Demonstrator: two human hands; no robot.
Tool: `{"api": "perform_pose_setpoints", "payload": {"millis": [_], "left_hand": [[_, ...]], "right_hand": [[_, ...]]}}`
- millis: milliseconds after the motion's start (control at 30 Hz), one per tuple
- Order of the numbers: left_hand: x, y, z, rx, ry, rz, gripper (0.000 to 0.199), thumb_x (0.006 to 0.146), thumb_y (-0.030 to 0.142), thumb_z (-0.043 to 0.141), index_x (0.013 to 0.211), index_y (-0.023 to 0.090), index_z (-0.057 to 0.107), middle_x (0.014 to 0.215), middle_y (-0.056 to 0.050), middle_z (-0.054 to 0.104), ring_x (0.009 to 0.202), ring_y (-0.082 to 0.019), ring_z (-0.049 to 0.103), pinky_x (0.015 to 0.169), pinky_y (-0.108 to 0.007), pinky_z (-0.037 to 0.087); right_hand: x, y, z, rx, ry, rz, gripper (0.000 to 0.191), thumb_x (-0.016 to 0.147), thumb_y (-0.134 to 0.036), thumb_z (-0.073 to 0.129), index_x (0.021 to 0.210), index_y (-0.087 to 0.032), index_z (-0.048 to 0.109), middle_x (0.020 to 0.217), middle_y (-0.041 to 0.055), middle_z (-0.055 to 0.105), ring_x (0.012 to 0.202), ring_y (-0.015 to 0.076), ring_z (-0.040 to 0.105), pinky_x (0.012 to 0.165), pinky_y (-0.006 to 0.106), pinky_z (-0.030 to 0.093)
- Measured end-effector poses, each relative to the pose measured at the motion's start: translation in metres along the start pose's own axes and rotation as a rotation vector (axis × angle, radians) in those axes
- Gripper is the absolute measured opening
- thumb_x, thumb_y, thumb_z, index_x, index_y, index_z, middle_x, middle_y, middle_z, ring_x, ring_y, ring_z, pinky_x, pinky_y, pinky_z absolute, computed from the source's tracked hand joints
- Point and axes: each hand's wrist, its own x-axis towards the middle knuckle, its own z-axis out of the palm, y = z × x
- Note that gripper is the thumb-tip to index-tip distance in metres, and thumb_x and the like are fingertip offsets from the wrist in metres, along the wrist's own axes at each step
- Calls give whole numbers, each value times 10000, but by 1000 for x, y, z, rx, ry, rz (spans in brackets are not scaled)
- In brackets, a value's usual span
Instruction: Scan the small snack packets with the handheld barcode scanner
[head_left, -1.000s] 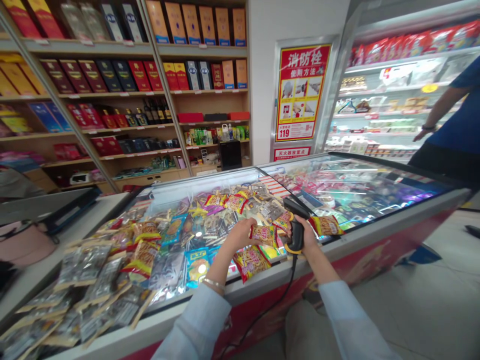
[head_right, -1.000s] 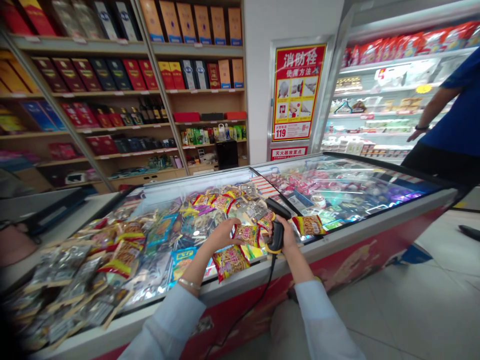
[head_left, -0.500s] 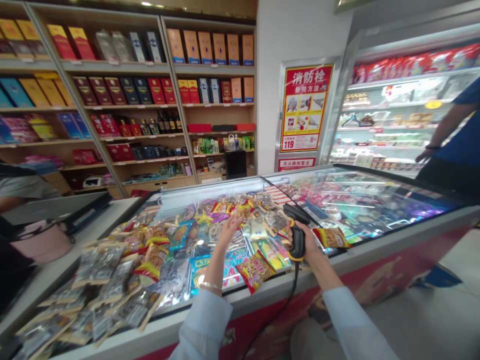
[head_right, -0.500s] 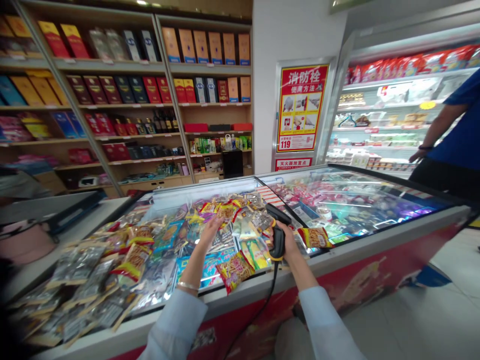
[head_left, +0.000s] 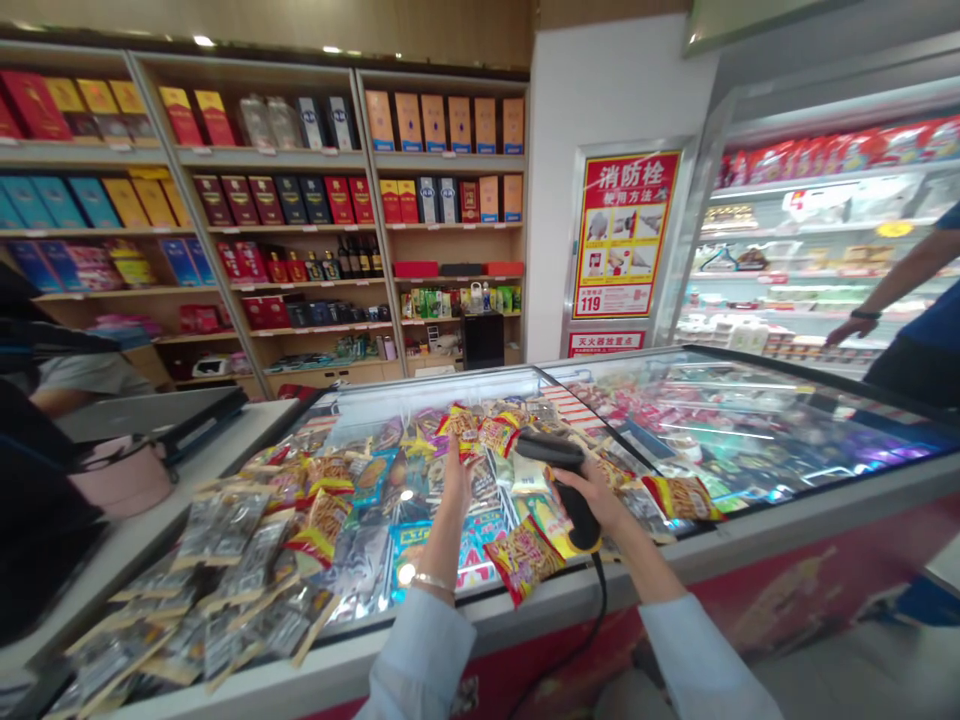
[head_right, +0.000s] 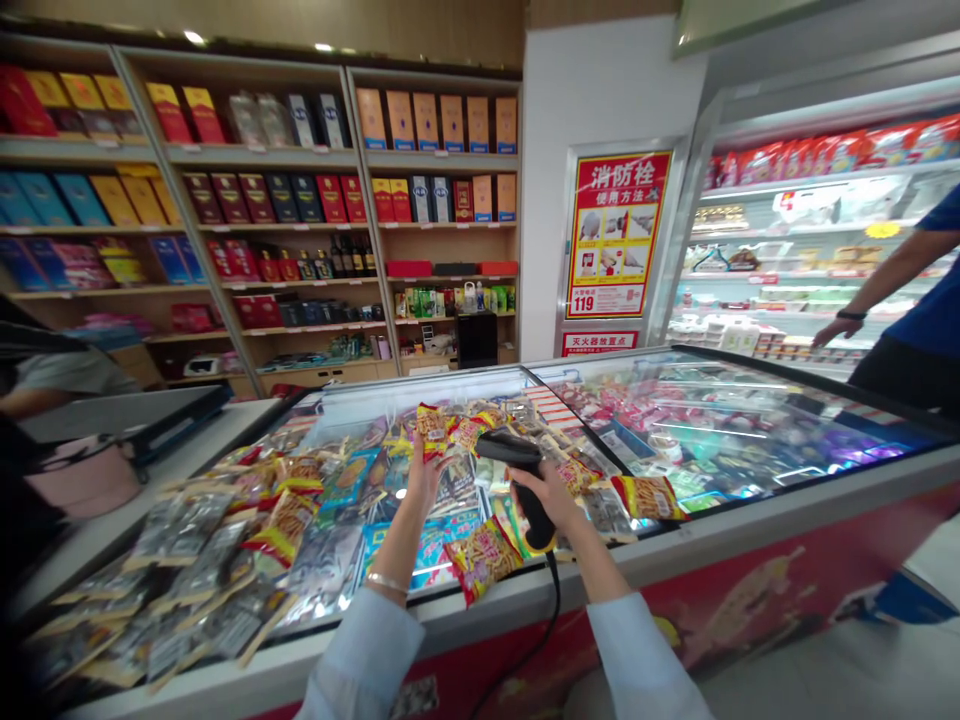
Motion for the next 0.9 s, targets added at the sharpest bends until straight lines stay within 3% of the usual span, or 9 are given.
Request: {"api": "perform_pose_setpoints", "payload": {"millis": [133, 300, 467, 633, 800, 900], "left_hand": [[0, 1, 0, 128, 27, 24, 694, 823, 706, 365, 1297, 224, 523, 1219, -101, 631, 1079, -200, 610, 817, -298, 550], [-1, 2, 1, 122, 45, 21, 656, 848, 680, 346, 1288, 230, 535, 1179, -86, 649, 1094, -199, 604, 810, -291, 544], [0, 1, -1, 196, -9, 70, 699, 802, 733, 361, 1238, 225, 563, 1166, -97, 654, 1046, -202, 620, 807, -301, 541], [-3, 3, 1, 192, -23, 42, 628, 862, 645, 357, 1297, 219, 510, 1232, -105, 624, 1154, -228, 574, 855, -350, 534], [-11, 16, 10, 228, -60, 40, 535, 939, 535, 266, 1337, 247, 477, 1252, -88, 626, 1141, -232, 597, 853, -404, 546], [-12, 36, 10, 293, -42, 86, 541, 959, 509, 172, 1352, 275, 461, 1274, -70, 618, 1104, -226, 621, 839, -413, 554]], "right_hand": [[1, 1, 5, -24, -6, 5, 230, 712, -367, 717, 651, -174, 609, 482, 7, 595, 358, 127, 522, 337, 214, 389], [2, 4, 6, -23, -15, 4, 208, 717, -338, 717, 663, -169, 609, 474, 2, 592, 357, 128, 526, 342, 211, 386], [4, 6, 7, -70, -9, -5, 218, 719, -352, 696, 662, -162, 605, 480, -9, 580, 369, 116, 518, 369, 217, 410], [3, 5, 8, -18, 16, 25, 233, 690, -375, 712, 678, -164, 615, 480, -4, 586, 357, 123, 515, 344, 222, 395], [-1, -6, 12, 103, 70, -7, 243, 682, -380, 735, 730, -163, 637, 483, 4, 586, 349, 127, 510, 318, 222, 383], [0, -15, 22, 202, 67, -3, 215, 690, -365, 720, 737, -171, 639, 493, 8, 587, 345, 125, 504, 307, 220, 384]]}}
